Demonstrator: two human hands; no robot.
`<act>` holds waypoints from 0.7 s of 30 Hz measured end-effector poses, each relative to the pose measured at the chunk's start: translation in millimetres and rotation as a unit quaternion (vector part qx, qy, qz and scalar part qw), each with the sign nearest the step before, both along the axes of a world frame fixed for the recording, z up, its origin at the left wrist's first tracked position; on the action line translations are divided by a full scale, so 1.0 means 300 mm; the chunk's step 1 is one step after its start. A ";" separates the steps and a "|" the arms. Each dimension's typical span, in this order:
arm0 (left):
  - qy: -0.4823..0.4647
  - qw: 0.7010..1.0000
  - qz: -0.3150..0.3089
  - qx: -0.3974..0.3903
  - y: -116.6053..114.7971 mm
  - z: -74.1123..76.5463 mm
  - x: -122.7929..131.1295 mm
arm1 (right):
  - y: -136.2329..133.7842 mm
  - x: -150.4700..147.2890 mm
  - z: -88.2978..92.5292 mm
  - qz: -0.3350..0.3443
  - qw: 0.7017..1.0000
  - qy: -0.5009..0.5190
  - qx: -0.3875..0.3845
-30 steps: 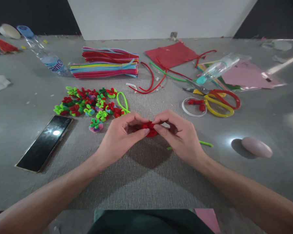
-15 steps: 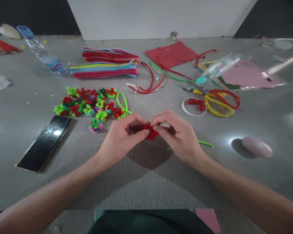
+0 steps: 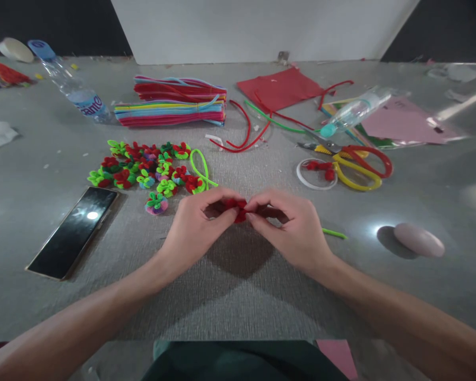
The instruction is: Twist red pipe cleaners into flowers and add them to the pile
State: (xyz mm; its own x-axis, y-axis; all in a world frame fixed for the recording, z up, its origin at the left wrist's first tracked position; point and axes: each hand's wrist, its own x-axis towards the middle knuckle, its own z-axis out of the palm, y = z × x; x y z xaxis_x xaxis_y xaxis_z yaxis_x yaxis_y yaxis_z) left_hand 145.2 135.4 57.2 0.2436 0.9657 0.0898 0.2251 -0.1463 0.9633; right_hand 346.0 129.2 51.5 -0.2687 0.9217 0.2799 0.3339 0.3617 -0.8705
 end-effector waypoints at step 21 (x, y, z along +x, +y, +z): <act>-0.045 0.998 -0.002 -0.036 -0.010 0.007 0.010 | -0.015 -0.010 0.016 -0.003 0.989 -0.074 0.127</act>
